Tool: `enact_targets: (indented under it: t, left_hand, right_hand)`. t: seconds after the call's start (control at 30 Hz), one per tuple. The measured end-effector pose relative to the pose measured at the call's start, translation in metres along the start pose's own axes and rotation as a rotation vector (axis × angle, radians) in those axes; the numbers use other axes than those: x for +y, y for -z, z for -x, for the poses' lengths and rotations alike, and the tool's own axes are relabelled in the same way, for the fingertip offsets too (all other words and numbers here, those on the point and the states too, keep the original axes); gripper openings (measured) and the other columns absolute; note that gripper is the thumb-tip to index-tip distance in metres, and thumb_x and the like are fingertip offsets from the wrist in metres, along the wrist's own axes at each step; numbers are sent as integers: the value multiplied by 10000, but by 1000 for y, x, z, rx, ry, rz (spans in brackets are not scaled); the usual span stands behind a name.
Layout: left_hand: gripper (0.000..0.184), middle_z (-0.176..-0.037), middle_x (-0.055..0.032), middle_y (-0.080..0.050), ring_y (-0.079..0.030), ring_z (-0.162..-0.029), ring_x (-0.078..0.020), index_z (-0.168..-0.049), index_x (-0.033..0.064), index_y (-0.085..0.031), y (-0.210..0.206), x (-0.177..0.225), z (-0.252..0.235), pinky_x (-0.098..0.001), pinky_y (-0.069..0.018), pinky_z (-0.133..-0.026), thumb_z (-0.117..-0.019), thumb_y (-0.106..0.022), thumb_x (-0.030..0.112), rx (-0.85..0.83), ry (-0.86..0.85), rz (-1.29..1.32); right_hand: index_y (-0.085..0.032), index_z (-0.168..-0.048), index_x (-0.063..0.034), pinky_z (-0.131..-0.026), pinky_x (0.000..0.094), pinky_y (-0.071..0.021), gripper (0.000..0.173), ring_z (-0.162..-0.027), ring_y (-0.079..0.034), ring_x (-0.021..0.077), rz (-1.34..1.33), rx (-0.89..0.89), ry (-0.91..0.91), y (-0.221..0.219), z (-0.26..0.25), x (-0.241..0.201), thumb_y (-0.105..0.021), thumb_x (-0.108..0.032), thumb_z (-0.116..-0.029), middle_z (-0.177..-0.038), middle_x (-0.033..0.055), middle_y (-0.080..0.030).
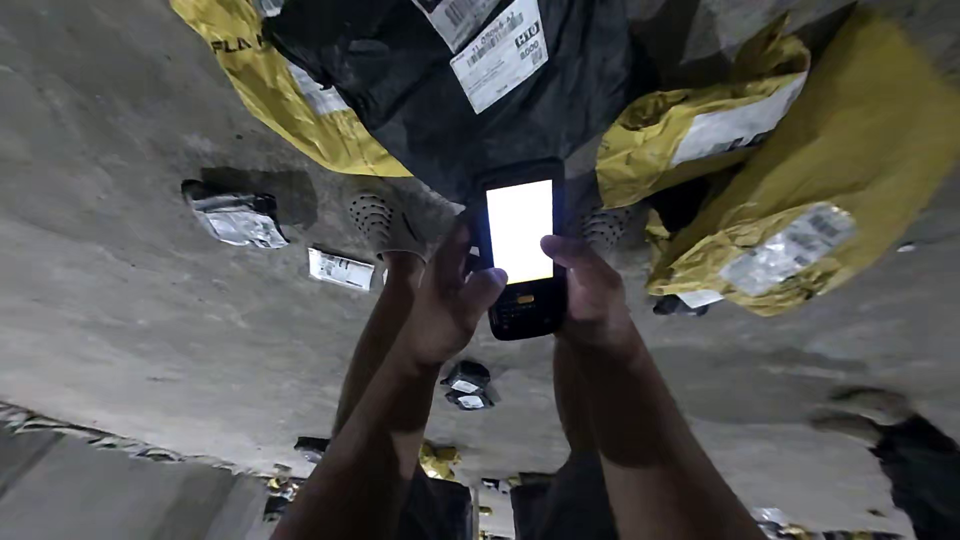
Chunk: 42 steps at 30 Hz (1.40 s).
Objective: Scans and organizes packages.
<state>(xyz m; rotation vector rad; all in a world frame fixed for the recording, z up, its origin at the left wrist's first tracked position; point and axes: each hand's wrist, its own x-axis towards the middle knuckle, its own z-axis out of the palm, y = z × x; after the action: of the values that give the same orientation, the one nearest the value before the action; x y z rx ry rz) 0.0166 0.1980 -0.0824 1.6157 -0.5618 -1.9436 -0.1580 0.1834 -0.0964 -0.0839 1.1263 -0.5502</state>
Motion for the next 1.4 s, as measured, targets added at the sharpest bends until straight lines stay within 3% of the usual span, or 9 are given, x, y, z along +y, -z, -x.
enact_targets:
  t: [0.1,0.23,0.4,0.5,0.6,0.73,0.93,1.1,1.4]
  left_hand:
    - [698,-1335,-38,-611,-635,-1142,-120,-1569,138,-364,7,8,-3,-317,-576,-935,-912,-598,155,-21,43,9]
    - [731,-1284,-46,-634,-666,-1094,-117,-1572,133,-328,20,12,-5,-311,-605,-882,-898,-611,159,-46,50,17]
    - [740,-1265,-76,-643,-677,-1086,-149,-1561,110,-322,31,11,-4,-334,-613,-881,-886,-623,120,-52,28,70]
    - [747,-1223,-74,-658,-697,-1033,-144,-1553,109,-327,32,14,-3,-311,-631,-823,-876,-640,62,-35,46,30]
    - [766,-1213,-56,-658,-696,-1016,-109,-1555,105,-323,35,12,-1,-287,-629,-809,-860,-646,96,-18,45,-12]
    - [769,-1305,-57,-623,-668,-1096,-128,-1591,130,-294,39,4,2,-335,-610,-886,-907,-639,206,-18,10,82]
    - [644,-1240,-50,-651,-679,-1051,-108,-1549,101,-374,31,10,2,-298,-608,-875,-951,-612,99,86,-5,24]
    - [618,-1283,-66,-636,-658,-1100,-130,-1540,75,-396,32,4,4,-325,-587,-925,-945,-555,123,73,-63,56]
    - [537,-1194,-52,-666,-670,-1014,-114,-1480,66,-479,28,6,4,-297,-595,-857,-957,-576,136,93,-79,-8]
  right_hand:
    - [-596,-1247,-178,-789,323,-622,310,-909,-709,87,-28,-46,8,-8,-3,-3,-486,-279,-975,-1026,-3,-718]
    - [-599,-1221,-143,-747,313,-617,310,-873,-707,97,-10,-108,28,-19,-7,-2,-467,-186,-943,-991,21,-713]
    - [-555,-1286,-121,-788,334,-618,358,-940,-706,125,-8,-210,46,-24,-11,4,-465,-149,-941,-1068,53,-704]
    - [-537,-1307,-130,-797,334,-617,381,-950,-703,125,-3,-222,34,-28,-12,5,-477,-125,-931,-1080,50,-697]
    - [-537,-1307,-127,-804,321,-619,393,-950,-705,121,20,-227,21,-30,-12,5,-550,-91,-915,-1084,47,-698]
    - [-548,-1275,-102,-767,311,-626,393,-900,-714,127,127,-164,7,-35,-12,3,-558,-11,-893,-1044,60,-706]
    - [-564,-1281,-119,-777,320,-622,349,-909,-706,122,91,-145,22,-36,-11,7,-550,-119,-933,-1052,50,-699]
    - [-605,-1227,-127,-724,301,-621,284,-853,-707,108,165,-59,40,-40,-10,4,-530,-181,-958,-994,36,-705]
    - [-662,-1112,-123,-650,308,-616,198,-762,-705,122,234,104,2,-46,-9,2,-603,-266,-988,-895,40,-709]
